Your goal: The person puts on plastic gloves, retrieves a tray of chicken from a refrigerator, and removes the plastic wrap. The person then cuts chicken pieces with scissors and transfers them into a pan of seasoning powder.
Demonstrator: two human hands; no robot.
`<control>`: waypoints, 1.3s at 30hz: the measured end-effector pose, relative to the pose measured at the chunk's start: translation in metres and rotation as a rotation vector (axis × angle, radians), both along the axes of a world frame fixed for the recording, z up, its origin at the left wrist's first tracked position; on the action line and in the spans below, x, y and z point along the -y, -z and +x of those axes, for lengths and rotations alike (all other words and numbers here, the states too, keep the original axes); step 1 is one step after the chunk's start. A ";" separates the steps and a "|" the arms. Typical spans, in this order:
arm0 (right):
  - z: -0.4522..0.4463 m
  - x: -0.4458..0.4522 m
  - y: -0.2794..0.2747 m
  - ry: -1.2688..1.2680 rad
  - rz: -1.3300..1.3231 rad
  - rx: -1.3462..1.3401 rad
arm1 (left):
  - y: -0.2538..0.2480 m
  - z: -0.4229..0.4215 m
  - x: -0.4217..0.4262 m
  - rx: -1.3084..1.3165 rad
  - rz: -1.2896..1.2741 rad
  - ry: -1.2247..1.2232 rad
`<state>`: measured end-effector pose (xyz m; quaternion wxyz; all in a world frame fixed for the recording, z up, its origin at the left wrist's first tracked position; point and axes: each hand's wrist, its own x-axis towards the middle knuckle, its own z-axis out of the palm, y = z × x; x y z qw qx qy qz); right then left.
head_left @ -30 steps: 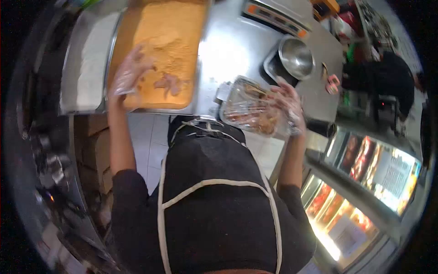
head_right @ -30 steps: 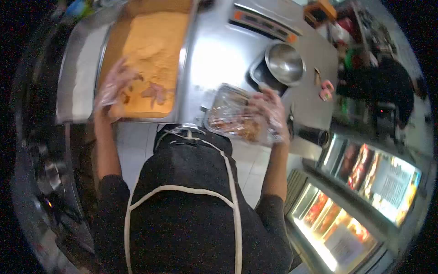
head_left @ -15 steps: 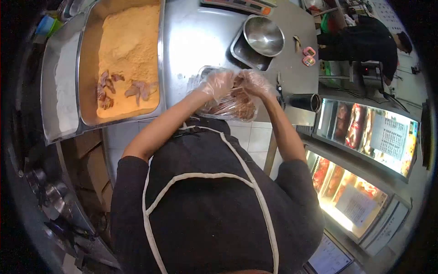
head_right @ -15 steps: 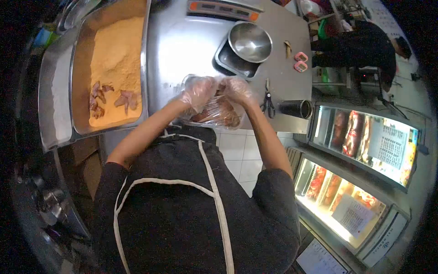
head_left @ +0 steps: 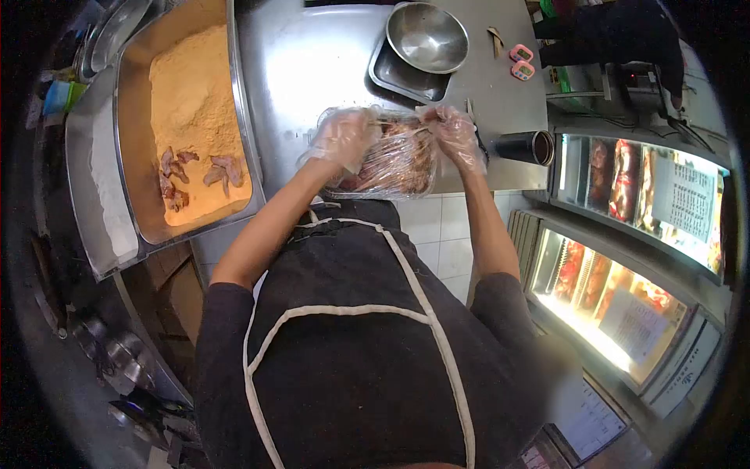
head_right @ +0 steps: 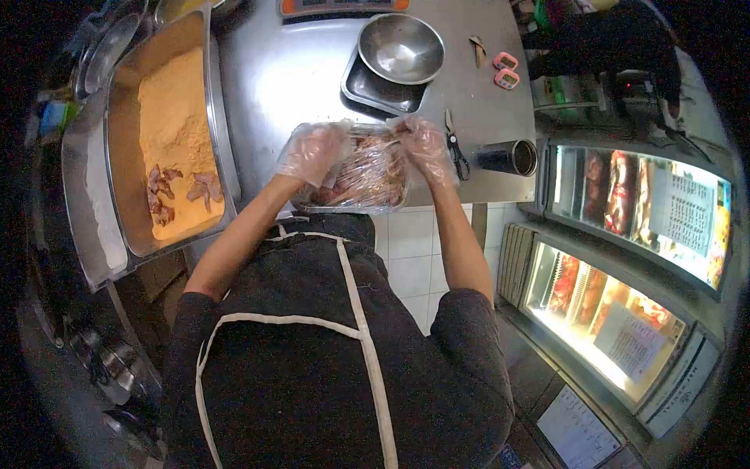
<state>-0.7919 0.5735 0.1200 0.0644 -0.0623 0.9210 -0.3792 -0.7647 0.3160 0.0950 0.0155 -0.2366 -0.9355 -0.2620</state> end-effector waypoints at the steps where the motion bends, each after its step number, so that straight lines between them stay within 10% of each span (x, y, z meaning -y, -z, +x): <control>1: 0.001 -0.001 -0.003 -0.106 0.122 0.012 | 0.004 -0.002 -0.001 0.004 -0.004 -0.001; 3: 0.009 0.006 -0.009 -0.211 0.235 0.034 | -0.016 -0.002 -0.005 0.270 0.307 -0.065; 10: 0.013 0.019 0.008 -0.380 0.342 -0.140 | -0.018 -0.010 -0.027 0.321 0.150 0.040; 16: 0.008 -0.001 0.017 -0.371 0.431 -0.179 | -0.032 -0.030 -0.034 -0.192 0.037 0.016; 24: 0.039 -0.019 -0.005 -0.293 0.214 0.015 | 0.019 -0.051 -0.029 0.159 -0.210 0.060; 29: 0.119 -0.005 0.003 -0.173 0.262 0.005 | 0.041 -0.064 -0.001 0.379 0.196 -0.293; 36: 0.132 0.044 -0.028 -0.035 0.047 0.453 | 0.044 -0.063 0.014 0.007 -0.107 -0.125; 39: 0.106 0.019 -0.025 0.136 0.225 0.139 | 0.016 -0.033 0.012 -0.466 -0.374 0.007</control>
